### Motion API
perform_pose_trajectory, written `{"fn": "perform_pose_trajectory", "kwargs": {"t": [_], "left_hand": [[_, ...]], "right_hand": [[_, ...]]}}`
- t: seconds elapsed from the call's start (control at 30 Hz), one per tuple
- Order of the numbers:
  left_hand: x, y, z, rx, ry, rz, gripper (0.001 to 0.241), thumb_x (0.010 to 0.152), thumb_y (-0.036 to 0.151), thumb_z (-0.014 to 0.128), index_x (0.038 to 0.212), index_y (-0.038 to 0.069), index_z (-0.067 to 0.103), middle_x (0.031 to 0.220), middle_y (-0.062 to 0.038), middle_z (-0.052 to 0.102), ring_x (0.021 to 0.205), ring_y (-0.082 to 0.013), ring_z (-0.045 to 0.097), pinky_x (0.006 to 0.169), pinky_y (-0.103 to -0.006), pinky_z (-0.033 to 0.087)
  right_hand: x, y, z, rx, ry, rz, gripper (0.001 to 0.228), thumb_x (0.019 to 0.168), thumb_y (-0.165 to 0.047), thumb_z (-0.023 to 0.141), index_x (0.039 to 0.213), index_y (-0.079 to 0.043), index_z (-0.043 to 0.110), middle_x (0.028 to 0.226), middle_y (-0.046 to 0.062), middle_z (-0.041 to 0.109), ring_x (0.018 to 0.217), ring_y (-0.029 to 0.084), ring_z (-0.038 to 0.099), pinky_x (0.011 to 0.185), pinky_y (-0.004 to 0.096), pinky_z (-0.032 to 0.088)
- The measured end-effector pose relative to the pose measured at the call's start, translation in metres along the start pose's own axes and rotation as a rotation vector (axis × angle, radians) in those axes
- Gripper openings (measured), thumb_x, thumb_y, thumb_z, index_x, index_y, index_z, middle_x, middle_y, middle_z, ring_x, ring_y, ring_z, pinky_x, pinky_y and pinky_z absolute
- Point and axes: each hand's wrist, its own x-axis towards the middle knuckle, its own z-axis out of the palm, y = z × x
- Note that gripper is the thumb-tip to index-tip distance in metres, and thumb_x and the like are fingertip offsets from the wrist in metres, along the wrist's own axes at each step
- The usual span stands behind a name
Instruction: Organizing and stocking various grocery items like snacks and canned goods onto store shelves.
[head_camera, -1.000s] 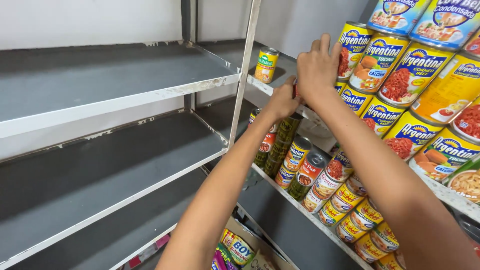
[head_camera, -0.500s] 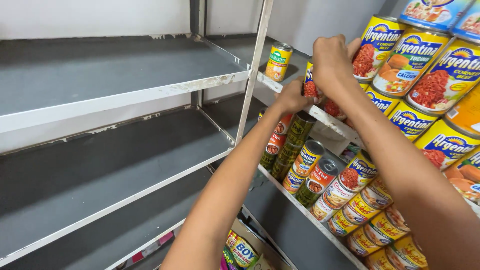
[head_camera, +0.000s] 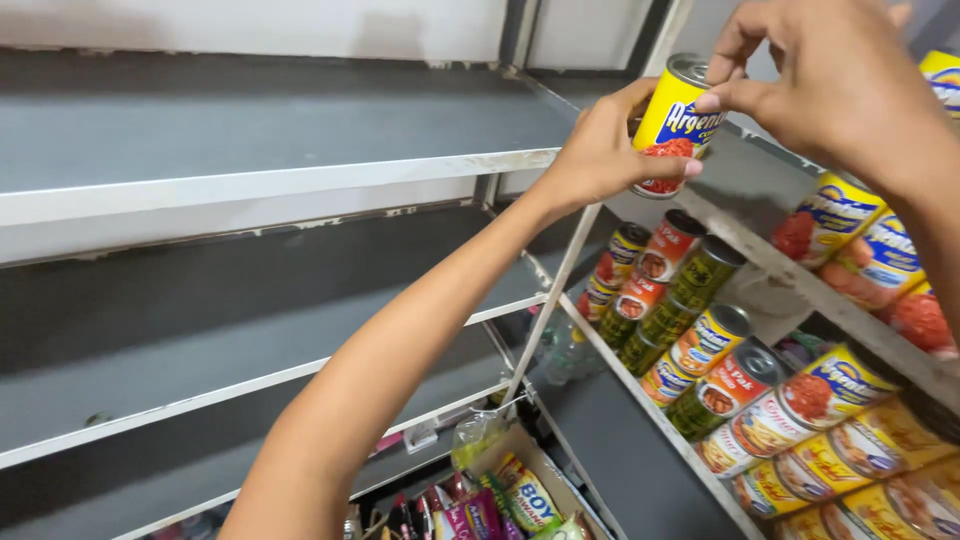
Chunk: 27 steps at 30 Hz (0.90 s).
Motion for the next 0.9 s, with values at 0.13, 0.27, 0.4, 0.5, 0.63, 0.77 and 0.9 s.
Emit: {"fn": "perform_pose_trajectory", "kwargs": {"t": [0.13,0.27,0.4,0.5,0.63,0.77,0.9], "left_hand": [[-0.043,0.043,-0.061,0.264,0.109,0.122,0.083,0.070,0.023,0.096,0.139,0.003,0.054,0.119,-0.017,0.074,0.113,-0.0313,0.074,0.097,-0.0367,0.058],[-0.087,0.077,-0.114,0.401,0.141,0.182,0.083,0.074,0.013,0.093,0.144,0.007,0.049,0.127,-0.019,0.070,0.121,-0.0382,0.070,0.101,-0.0373,0.057],[-0.124,0.116,-0.156,0.473,0.135,0.182,0.083,0.077,0.011,0.092,0.147,0.008,0.047,0.130,-0.019,0.070,0.123,-0.0376,0.070,0.102,-0.0379,0.057],[-0.152,0.153,-0.184,0.460,0.130,0.085,0.081,0.078,0.011,0.091,0.147,0.007,0.047,0.124,-0.018,0.072,0.116,-0.0327,0.074,0.099,-0.0372,0.058],[-0.195,0.196,-0.224,0.507,0.131,0.034,0.081,0.079,0.011,0.090,0.147,0.005,0.047,0.121,-0.018,0.073,0.110,-0.0287,0.075,0.096,-0.0366,0.059],[-0.232,0.250,-0.261,0.510,0.083,0.000,0.079,0.080,0.007,0.088,0.147,0.005,0.047,0.123,-0.017,0.073,0.110,-0.0238,0.074,0.093,-0.0350,0.061],[-0.264,0.291,-0.288,0.400,0.056,-0.124,0.076,0.079,0.004,0.085,0.147,0.005,0.050,0.124,-0.013,0.073,0.110,-0.0186,0.072,0.093,-0.0337,0.064]], "right_hand": [[-0.021,-0.054,-0.002,0.024,0.115,-0.066,0.035,0.088,-0.032,0.084,0.111,-0.008,0.070,0.106,0.009,0.067,0.094,0.030,0.061,0.086,0.048,0.045],[-0.033,-0.101,0.012,-0.089,0.187,-0.216,0.049,0.092,-0.033,0.083,0.136,-0.014,0.071,0.132,0.012,0.057,0.109,0.033,0.047,0.095,0.045,0.040],[-0.016,-0.156,0.023,-0.035,0.210,-0.263,0.057,0.090,-0.032,0.082,0.144,-0.019,0.069,0.140,0.009,0.055,0.119,0.032,0.045,0.100,0.051,0.032],[-0.009,-0.184,0.045,0.067,0.211,-0.305,0.056,0.099,-0.034,0.080,0.152,-0.022,0.064,0.143,0.006,0.054,0.121,0.027,0.046,0.109,0.047,0.030],[0.006,-0.261,0.037,0.282,0.208,-0.325,0.061,0.087,-0.032,0.080,0.146,-0.022,0.065,0.136,0.007,0.056,0.113,0.028,0.048,0.099,0.050,0.029],[0.017,-0.308,0.047,0.491,0.236,-0.471,0.055,0.084,-0.028,0.082,0.137,-0.030,0.069,0.144,0.006,0.053,0.112,0.025,0.047,0.102,0.043,0.032],[0.027,-0.343,0.051,0.608,0.332,-0.649,0.044,0.081,-0.022,0.086,0.122,-0.036,0.076,0.151,0.003,0.052,0.124,0.025,0.046,0.106,0.036,0.038]]}}
